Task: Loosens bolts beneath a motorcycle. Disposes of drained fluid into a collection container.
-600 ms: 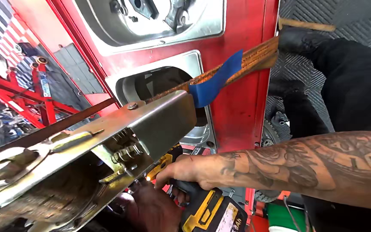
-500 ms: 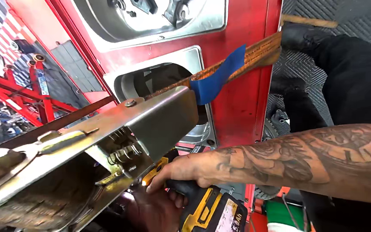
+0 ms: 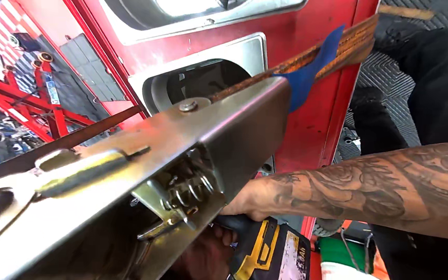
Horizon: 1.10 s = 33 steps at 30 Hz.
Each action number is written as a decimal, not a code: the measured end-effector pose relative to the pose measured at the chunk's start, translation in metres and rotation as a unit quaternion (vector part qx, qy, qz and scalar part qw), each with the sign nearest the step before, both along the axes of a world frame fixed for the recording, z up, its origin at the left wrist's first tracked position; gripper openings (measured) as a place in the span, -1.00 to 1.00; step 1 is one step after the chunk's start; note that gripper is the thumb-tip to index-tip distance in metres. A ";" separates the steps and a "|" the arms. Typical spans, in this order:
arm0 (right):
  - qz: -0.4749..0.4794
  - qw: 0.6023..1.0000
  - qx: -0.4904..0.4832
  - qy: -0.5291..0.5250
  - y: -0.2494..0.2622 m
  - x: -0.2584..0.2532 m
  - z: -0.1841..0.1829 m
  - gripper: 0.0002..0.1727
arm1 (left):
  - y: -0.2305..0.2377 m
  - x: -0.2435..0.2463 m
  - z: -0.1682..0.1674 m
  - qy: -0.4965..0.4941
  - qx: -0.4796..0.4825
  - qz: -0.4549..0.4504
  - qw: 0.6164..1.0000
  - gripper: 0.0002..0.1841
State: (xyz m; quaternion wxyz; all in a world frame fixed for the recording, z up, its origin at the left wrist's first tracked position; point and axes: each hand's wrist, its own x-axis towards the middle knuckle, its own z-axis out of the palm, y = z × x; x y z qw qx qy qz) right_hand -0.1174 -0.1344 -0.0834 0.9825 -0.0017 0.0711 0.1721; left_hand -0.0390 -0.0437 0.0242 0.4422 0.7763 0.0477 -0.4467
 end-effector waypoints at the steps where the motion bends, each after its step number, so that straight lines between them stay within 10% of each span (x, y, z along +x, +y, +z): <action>1: 0.007 1.000 -0.003 -0.001 -0.005 -0.004 0.001 -0.81 | 0.002 0.002 -0.002 0.009 -0.013 -0.017 1.000 -0.28; 5: 0.026 0.999 -0.038 0.012 -0.008 -0.001 0.005 -0.73 | 0.035 0.041 -0.014 0.034 -0.123 -0.153 0.980 -0.35; 10: -0.082 0.983 -0.051 0.154 0.069 0.049 0.040 -0.72 | 0.016 0.015 -0.011 -0.135 -0.005 -0.034 0.990 -0.28; 18: -0.102 0.974 -0.083 0.184 0.074 0.059 0.056 -0.75 | 0.048 0.062 0.003 0.057 -0.032 -0.133 0.989 -0.32; 25: -0.091 0.983 -0.061 0.150 0.073 0.065 0.046 -0.73 | 0.001 0.009 -0.008 -0.131 0.020 -0.057 0.989 -0.23; 28: -0.124 0.967 -0.056 0.214 0.081 0.069 0.053 -0.79 | 0.008 0.021 -0.001 -0.004 0.010 -0.050 0.999 -0.29; 33: -0.080 0.979 0.057 -0.179 0.112 0.125 -0.050 -0.49 | 0.025 0.022 -0.006 -0.007 -0.087 -0.032 0.996 -0.27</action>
